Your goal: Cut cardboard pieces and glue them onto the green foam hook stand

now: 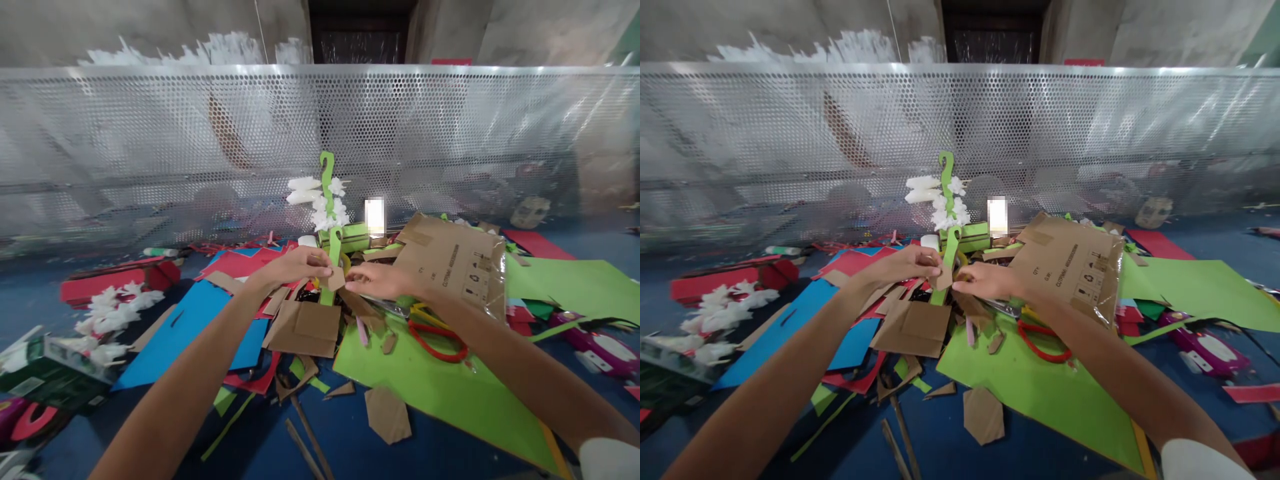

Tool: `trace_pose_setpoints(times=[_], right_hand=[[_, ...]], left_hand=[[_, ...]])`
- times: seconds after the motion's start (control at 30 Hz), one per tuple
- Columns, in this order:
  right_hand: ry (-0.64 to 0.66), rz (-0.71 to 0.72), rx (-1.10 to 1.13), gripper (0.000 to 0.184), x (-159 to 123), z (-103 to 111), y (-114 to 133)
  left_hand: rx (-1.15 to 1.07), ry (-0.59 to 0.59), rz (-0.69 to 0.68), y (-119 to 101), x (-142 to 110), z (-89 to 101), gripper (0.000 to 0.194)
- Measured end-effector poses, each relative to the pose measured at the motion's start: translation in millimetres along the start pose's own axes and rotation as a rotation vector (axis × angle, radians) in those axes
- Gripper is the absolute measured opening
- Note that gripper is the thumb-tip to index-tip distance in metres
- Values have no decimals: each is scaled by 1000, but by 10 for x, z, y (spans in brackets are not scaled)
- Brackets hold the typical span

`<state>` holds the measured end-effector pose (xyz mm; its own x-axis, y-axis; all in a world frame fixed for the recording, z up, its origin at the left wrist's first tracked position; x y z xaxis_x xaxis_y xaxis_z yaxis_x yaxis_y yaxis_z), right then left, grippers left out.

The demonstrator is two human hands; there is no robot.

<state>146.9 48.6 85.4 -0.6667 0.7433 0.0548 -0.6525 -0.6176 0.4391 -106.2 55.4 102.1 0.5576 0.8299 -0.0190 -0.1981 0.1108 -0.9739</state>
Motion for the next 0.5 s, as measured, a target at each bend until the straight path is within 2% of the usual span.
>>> trace_pose_setpoints(times=[0.07,0.2,0.3,0.37,0.43,0.5], right_hand=[[-38,32,38,31,15,19,-17],[-72,-22,215,39,34,53,-23],[-58,-57,296,32,32,77,-44],[-11,-71,314,29,26,94,-87],[41,-96,315,27,21,105,-147],[80,-130,312,26,21,103,-209]], left_hand=[[-22,-55,-15,15,46,-71,42],[12,-114,-31,27,99,-137,42],[241,-188,-49,55,106,-65,41],[451,-248,3,98,93,25,45],[527,-178,152,159,75,93,51],[461,-11,293,215,60,105,53]])
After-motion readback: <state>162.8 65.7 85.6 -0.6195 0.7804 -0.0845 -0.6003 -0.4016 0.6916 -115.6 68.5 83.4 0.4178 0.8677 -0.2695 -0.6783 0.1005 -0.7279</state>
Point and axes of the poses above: each hand's wrist, its own x-axis towards the middle knuckle, its own z-axis out of the back of the hand, y = z × x, the point moved 1 cm from there along x, towards the middle knuckle, and after that the axes turned 13 degrees about -x, right-handed, at the moved point
